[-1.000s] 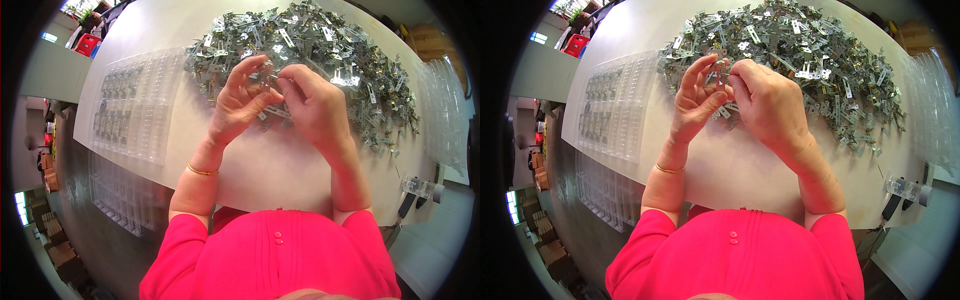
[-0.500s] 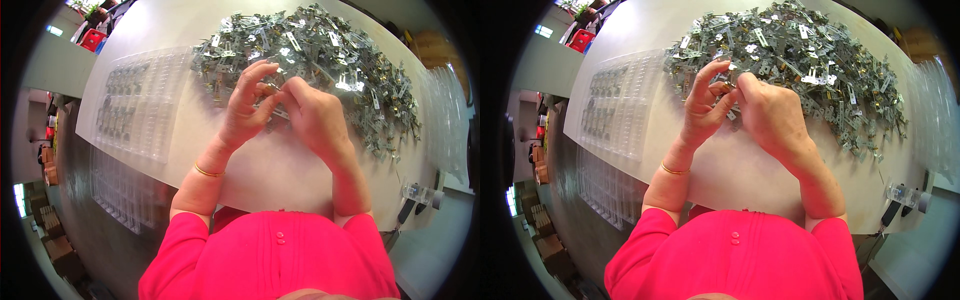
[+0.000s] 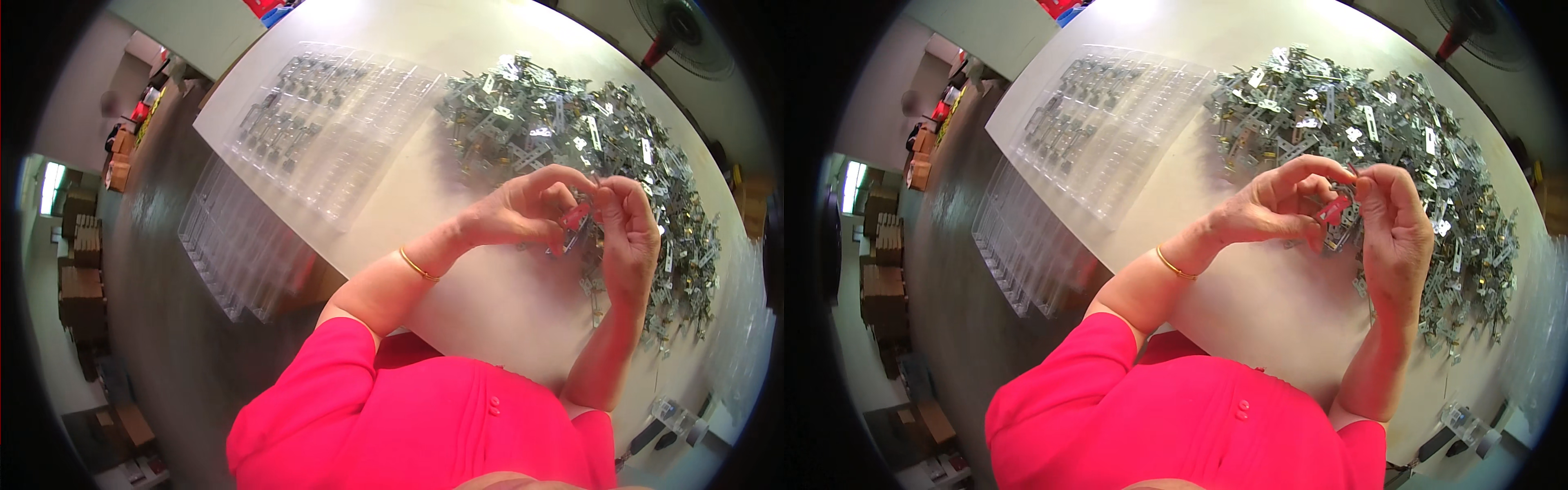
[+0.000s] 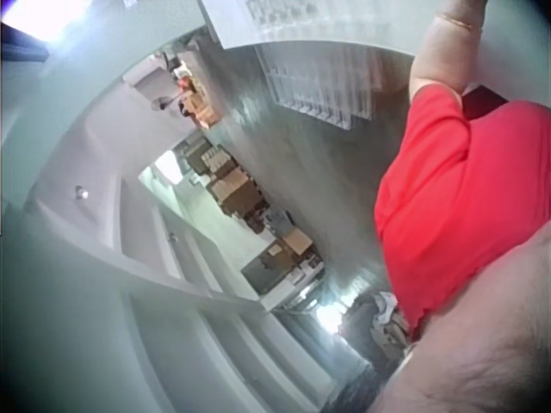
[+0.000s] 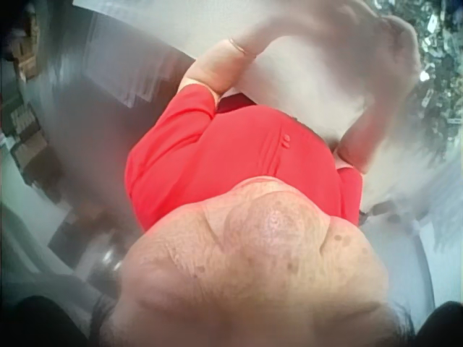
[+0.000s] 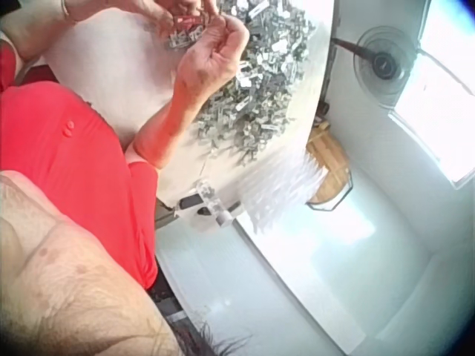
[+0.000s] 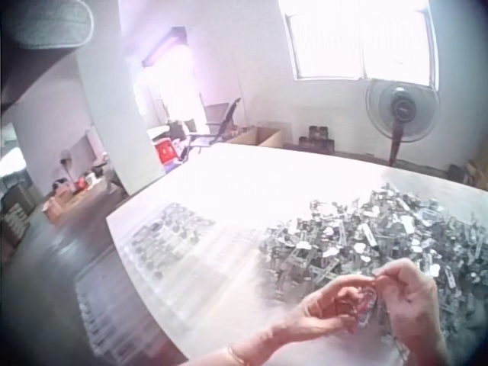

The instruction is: The person picks up metal brackets and pins from a pile, inserts a pin into each bracket, and places the assembled units into a plastic tray.

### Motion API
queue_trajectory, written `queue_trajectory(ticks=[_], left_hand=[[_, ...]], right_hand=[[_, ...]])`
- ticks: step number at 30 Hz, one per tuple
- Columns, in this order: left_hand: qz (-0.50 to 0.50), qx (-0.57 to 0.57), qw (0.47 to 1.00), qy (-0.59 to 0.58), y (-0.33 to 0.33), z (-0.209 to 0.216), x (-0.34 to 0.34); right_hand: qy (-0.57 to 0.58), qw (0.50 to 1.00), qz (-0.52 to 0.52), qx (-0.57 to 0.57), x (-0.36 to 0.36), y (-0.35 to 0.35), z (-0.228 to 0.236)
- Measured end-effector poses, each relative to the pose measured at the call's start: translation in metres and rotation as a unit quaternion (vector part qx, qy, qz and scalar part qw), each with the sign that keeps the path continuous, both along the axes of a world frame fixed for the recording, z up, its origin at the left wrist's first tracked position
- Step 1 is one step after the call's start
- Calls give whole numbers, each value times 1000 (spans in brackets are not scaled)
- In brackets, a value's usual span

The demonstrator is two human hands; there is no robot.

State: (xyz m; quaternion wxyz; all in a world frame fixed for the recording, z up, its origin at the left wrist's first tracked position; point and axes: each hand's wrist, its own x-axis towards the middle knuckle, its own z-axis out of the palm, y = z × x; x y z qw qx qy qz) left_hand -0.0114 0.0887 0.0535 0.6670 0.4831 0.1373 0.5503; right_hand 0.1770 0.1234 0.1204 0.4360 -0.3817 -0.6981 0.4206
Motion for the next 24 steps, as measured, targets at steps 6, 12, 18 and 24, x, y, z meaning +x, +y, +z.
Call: queue_trajectory(ticks=[6,12,18,24], left_hand=[[-18,-30,999,-33,-2,7,-2],[150,12,986,67,3,-8,7],[283,76,920,259,-2,-1,10],[397,34,892,213,-2,19,1]], right_hand=[[9,999,33,-27,-3,0,-2],[-97,988,-85,89,-10,-4,-2],[-104,983,-80,126,-8,-3,-7],[41,984,-81,154,-12,-11,-3]])
